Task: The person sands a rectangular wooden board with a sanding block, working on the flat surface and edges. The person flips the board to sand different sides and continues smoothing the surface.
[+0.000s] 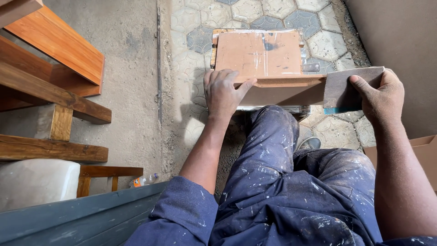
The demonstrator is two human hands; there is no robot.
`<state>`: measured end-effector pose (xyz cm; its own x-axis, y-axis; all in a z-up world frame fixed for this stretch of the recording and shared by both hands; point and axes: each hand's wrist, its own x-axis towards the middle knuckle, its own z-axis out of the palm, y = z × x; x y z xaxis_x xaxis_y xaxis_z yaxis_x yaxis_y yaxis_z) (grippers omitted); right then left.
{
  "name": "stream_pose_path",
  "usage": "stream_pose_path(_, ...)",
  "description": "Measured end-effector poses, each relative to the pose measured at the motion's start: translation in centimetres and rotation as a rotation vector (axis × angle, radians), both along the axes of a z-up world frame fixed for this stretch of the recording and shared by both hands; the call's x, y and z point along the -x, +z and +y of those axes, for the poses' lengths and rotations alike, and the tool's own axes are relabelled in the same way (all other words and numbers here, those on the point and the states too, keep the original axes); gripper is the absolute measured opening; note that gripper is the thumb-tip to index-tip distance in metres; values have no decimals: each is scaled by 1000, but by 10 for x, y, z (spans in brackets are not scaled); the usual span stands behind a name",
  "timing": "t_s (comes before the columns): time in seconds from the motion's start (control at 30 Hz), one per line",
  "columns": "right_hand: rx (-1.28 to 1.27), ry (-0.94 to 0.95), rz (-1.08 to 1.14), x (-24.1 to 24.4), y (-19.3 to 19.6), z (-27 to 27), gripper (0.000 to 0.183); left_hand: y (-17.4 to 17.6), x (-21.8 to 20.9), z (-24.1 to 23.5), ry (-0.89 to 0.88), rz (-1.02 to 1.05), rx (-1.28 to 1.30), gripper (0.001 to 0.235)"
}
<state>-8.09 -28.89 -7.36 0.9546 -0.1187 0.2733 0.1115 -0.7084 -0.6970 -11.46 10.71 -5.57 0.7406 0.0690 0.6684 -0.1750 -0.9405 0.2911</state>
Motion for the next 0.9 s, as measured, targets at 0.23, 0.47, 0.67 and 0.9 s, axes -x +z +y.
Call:
stream_pose_path(0.23,-1,66,-104,-7,-13,-8,26,11,12,5,207,420,1222,92)
stream_pose_path(0.47,20,48,-118,-7,-10,-4,25,-44,-6,21,14,170,1210,61)
stream_pose_path(0.67,21,100,-80,-2,12,37,27,-25,5,16,91,231,1066,39)
stream_pose_path(0.9,6,412,82,47,55,179,23,-16,5,-13,-54,446,1184,64)
